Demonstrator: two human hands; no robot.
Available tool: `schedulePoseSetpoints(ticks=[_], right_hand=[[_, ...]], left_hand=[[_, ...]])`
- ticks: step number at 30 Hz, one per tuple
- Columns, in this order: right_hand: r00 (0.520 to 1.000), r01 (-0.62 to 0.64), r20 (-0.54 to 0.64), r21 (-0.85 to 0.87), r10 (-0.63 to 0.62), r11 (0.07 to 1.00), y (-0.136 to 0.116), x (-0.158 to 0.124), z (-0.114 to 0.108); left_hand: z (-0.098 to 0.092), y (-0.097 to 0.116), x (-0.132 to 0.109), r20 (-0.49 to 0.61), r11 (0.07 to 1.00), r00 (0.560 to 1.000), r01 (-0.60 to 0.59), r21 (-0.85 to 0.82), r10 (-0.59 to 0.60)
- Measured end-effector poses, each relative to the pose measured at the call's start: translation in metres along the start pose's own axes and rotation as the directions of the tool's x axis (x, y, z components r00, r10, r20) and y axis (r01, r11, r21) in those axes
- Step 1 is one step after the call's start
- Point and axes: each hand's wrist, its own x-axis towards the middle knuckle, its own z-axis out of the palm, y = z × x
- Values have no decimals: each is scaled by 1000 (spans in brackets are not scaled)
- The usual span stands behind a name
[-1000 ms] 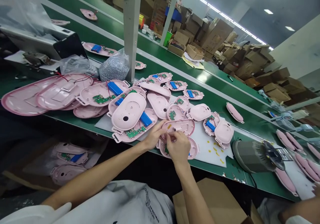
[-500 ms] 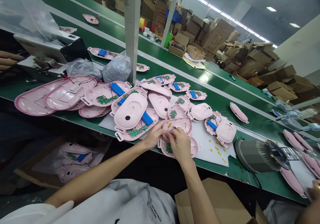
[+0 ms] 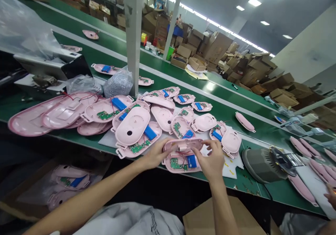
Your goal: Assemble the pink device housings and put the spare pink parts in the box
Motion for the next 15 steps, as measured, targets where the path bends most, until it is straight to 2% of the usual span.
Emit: schedulePoseSetpoints(ticks=[1, 2, 3, 5, 6, 7, 8, 10, 12, 15], right_hand=[[995, 85, 57, -30, -83, 996, -1, -1, -10], [970, 181, 173, -49, -170, 982, -2, -4, -16], [913, 276, 326, -49, -246, 960, -3, -8, -17], [738, 404, 598, -21, -313, 914, -4, -14, -6], [670, 433, 676, -18, -308, 901, -2, -15, 4], [624, 448, 723, -18, -298, 894, 0, -15, 14], [598, 453, 747, -15, -292, 891, 3, -14, 23], [588, 454, 748, 9, -308, 891, 10, -12, 37], [613, 458, 706, 47, -354, 888, 16, -12, 47], [674, 471, 609, 83, -419, 878, 26, -24, 60]], left_hand=[[-3, 4, -2, 78, 998, 997, -13, 63, 8], [-6, 8, -4, 172, 993, 985, -36, 116, 15], [-10, 13, -5, 277, 983, 960, -82, 165, 33], [-18, 27, -4, 462, 941, 884, -213, 264, 71], [-22, 35, -3, 519, 907, 851, -274, 321, 74], [-26, 44, -2, 559, 868, 827, -322, 378, 63], [-30, 54, 0, 584, 831, 811, -346, 435, 32], [-38, 71, 6, 600, 769, 799, -358, 530, -42], [-44, 83, 22, 595, 723, 802, -374, 581, -64], [-51, 88, 74, 544, 692, 839, -398, 602, 10]])
